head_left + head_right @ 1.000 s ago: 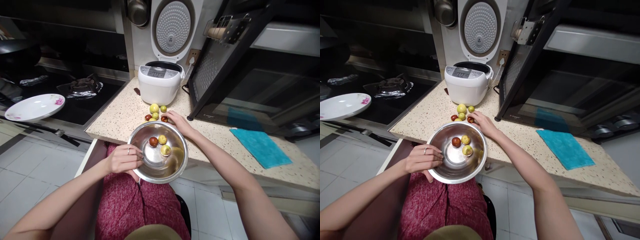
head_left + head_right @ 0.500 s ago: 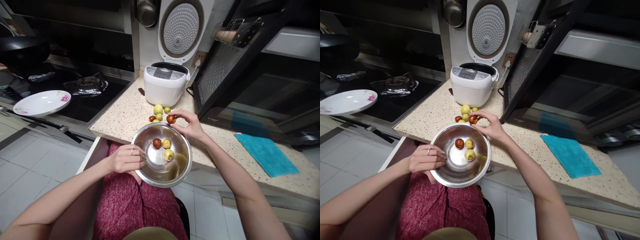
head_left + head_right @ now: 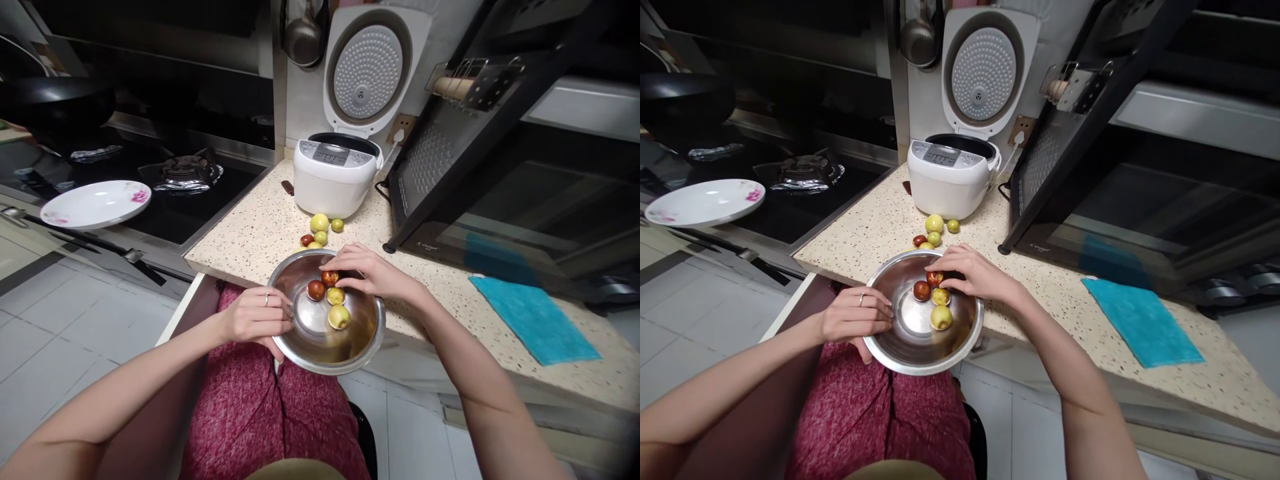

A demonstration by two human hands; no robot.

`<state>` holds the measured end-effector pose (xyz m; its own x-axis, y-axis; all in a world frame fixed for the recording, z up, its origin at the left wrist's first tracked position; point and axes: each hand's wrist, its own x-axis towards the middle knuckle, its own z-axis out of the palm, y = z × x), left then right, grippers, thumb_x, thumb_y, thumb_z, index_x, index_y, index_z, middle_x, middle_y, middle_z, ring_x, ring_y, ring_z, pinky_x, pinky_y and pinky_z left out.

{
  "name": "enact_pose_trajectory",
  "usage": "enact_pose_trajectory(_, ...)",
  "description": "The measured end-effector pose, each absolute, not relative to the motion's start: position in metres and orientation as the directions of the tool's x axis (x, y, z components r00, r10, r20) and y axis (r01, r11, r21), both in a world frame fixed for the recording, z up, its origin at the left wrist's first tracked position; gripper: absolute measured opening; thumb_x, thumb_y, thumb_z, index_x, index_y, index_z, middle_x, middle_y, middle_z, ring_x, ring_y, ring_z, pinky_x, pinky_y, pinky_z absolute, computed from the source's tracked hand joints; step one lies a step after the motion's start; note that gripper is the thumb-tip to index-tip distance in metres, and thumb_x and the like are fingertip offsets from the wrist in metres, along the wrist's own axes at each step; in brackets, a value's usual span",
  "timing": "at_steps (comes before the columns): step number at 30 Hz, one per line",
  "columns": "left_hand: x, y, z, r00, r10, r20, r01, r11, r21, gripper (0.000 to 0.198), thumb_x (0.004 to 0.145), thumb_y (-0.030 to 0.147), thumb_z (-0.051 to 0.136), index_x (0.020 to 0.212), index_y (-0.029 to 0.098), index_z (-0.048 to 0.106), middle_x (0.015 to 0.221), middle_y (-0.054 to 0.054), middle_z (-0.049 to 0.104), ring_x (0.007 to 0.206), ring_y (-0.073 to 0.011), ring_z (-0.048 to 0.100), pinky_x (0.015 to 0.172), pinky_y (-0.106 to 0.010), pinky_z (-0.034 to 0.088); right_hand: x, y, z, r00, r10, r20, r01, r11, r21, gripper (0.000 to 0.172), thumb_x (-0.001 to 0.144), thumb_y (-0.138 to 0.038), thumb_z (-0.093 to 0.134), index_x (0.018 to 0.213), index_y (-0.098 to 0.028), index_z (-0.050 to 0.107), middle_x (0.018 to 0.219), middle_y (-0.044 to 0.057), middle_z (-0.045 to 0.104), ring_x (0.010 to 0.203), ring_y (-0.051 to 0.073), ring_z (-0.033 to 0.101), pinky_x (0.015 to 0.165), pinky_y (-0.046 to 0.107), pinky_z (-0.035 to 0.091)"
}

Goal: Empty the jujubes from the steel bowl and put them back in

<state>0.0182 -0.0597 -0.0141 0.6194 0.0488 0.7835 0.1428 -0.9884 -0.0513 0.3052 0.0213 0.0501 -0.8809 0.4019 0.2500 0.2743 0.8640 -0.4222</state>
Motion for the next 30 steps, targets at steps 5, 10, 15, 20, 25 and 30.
enact_pose_trajectory(5,0.019,-0.06,-0.013,0.605,0.045,0.795,0.133,-0.99,-0.045,0.031,0.094,0.044,0.067,0.085,0.014,0.071,0.076,-0.002,0.076,0.073,-0.014,0.075,0.08,-0.028,0.065,0.304,0.022,0.05,-0.903,0.381,0.201,0.265,0.859,-0.439,0.028,0.099,-0.03,0.059,0.125,-0.033,0.07,0.119,0.001,0.074,0.11,0.025,0.06,0.099,0.047,0.042)
enact_pose_trajectory(10,0.019,-0.06,-0.013,0.617,0.042,0.786,0.131,-0.99,-0.05,0.033,0.095,0.043,0.065,0.085,0.012,0.071,0.074,-0.003,0.075,0.073,-0.0147,0.075,0.08,-0.029,0.065,0.303,0.021,0.051,-0.902,0.372,0.222,0.232,0.848,-0.477,0.023,0.099,-0.027,0.059,0.117,-0.03,0.074,0.111,0.002,0.077,0.103,0.023,0.063,0.097,0.046,0.044)
enact_pose_trajectory(15,0.019,-0.06,-0.013,0.613,0.048,0.789,0.144,-0.988,-0.051,0.035,0.095,0.046,0.065,0.085,0.013,0.072,0.074,-0.002,0.075,0.072,-0.0143,0.074,0.08,-0.029,0.066,0.303,0.023,0.047,-0.754,0.511,0.414,0.243,0.802,-0.546,0.018,0.097,-0.029,0.062,0.108,-0.029,0.076,0.102,0.003,0.078,0.094,0.021,0.069,0.094,0.045,0.051)
enact_pose_trajectory(20,0.018,-0.06,-0.012,0.628,0.051,0.776,0.15,-0.987,-0.056,0.037,0.096,0.047,0.062,0.085,0.013,0.072,0.072,-0.002,0.074,0.071,-0.0138,0.074,0.081,-0.029,0.066,0.31,0.046,0.027,-0.509,0.633,0.583,0.386,0.774,-0.502,0.024,0.099,-0.027,0.053,0.113,-0.026,0.073,0.111,0.007,0.074,0.108,0.026,0.066,0.099,0.049,0.051)
enact_pose_trajectory(25,0.017,-0.061,-0.012,0.634,0.06,0.771,0.16,-0.986,-0.055,0.035,0.098,0.045,0.06,0.084,0.014,0.071,0.07,-0.001,0.073,0.071,-0.0135,0.074,0.081,-0.029,0.065,0.323,0.076,-0.002,-0.566,0.67,0.481,0.574,0.739,-0.353,0.049,0.098,-0.028,0.052,0.147,-0.025,0.049,0.149,0.012,0.053,0.138,0.03,0.048,0.115,0.058,0.04)
enact_pose_trajectory(30,0.017,-0.061,-0.012,0.638,0.058,0.768,0.15,-0.987,-0.05,0.036,0.098,0.043,0.061,0.084,0.011,0.071,0.07,-0.003,0.072,0.071,-0.0138,0.074,0.082,-0.03,0.065,0.325,0.09,-0.015,-0.637,0.652,0.411,0.583,0.757,-0.296,0.058,0.1,-0.029,0.047,0.155,-0.02,0.034,0.161,0.015,0.036,0.149,0.03,0.033,0.122,0.056,0.03)
